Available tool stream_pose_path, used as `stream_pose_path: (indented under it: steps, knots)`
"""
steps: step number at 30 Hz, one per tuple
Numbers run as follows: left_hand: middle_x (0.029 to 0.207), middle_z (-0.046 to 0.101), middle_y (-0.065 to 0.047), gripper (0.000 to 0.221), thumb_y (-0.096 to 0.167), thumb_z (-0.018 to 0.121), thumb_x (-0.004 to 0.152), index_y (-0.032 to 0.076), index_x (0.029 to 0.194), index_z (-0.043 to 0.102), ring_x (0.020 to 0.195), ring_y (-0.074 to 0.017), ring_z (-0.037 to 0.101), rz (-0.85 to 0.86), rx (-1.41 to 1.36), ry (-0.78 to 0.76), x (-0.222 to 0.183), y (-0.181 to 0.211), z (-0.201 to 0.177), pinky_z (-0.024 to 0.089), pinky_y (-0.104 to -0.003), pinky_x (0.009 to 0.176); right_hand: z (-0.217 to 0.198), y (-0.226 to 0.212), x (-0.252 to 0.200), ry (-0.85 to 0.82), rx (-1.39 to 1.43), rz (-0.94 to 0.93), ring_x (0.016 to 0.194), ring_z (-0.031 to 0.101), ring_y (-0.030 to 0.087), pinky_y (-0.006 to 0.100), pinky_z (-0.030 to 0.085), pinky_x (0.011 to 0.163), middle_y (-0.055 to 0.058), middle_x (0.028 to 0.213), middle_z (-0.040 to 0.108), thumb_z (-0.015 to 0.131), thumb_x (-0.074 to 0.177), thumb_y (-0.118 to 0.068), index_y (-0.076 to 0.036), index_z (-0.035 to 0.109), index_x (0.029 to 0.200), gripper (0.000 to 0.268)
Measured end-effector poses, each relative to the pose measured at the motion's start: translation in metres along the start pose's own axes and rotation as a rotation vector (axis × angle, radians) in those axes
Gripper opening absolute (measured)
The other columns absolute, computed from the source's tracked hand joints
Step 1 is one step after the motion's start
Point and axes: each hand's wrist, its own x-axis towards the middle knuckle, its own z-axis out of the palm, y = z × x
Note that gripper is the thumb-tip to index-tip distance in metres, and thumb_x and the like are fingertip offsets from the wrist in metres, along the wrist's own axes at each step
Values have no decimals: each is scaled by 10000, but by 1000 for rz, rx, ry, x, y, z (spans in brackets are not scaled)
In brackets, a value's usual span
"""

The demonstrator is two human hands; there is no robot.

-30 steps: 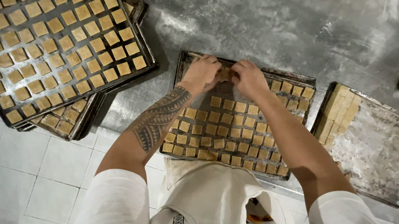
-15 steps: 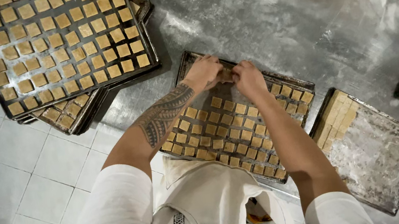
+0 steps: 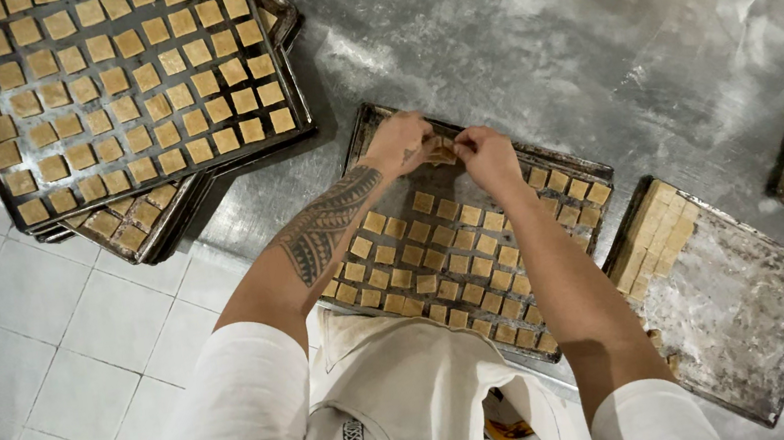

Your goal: The person picks up small square pieces of dough from one metal tray and places them onto another metal tray, organizing them into rows.

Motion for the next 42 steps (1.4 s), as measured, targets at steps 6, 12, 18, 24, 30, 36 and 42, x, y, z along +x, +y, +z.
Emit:
stream_pose_path:
  steps: [6, 12, 18, 24, 30, 36, 42]
  knots:
    - [859, 728, -175, 286, 295, 695, 933, 16, 901, 750, 825, -356, 696, -27, -198, 118, -6, 2, -8, 546, -466, 736, -2, 8, -2, 16, 172, 136, 893, 737, 265, 404, 566, 780, 122, 992, 772, 691, 972, -243, -54, 722, 1123, 245]
    - [818, 743, -165, 295, 302, 694, 924, 12, 895, 742, 701, -302, 714, -184, -410, 116, -24, 11, -24, 553, -406, 656, -8, 3, -17, 70, 173, 166, 859, 717, 247, 394, 565, 762, 127, 978, 761, 724, 959, -251, -44, 725, 1111, 256]
    - [782, 729, -181, 268, 267, 700, 918, 9, 874, 757, 673, -305, 701, -217, -392, 150, -35, 12, -17, 540, -404, 631, 5, -2, -23, 118, 236, 102, 852, 729, 212, 365, 580, 761, 125, 981, 768, 716, 952, -234, -38, 735, 1094, 243]
    - [774, 705, -189, 272, 265, 724, 902, -4, 922, 750, 684, -321, 706, -287, -476, 279, -35, -2, -17, 542, -411, 643, 21, -14, -20, 12, 327, 107, 825, 724, 232, 381, 554, 758, 144, 931, 765, 724, 963, -257, -19, 721, 1093, 271]
    - [773, 646, -196, 216, 244, 749, 852, 45, 776, 716, 739, -374, 666, 78, -50, 151, -81, -32, -35, 546, -487, 626, 21, -31, -36, 46, 103, -15, 879, 726, 307, 425, 569, 776, 152, 1005, 744, 733, 920, -326, -45, 741, 1042, 307]
    - [1039, 693, -151, 129, 136, 696, 852, 53, 947, 722, 1098, -367, 634, 48, 120, -171, -96, -38, -41, 553, -475, 896, 57, -73, -42, -281, -221, -151, 983, 675, 380, 479, 561, 869, 182, 1056, 705, 655, 906, -241, -90, 750, 1101, 264]
    - [1354, 549, -192, 459, 190, 820, 703, 57, 1124, 692, 1225, -389, 504, 15, 170, -55, -105, -26, -37, 442, -554, 973, 64, -70, -57, -92, -204, -237, 1191, 576, 387, 477, 519, 972, 166, 1168, 629, 723, 854, -184, -66, 675, 1141, 314]
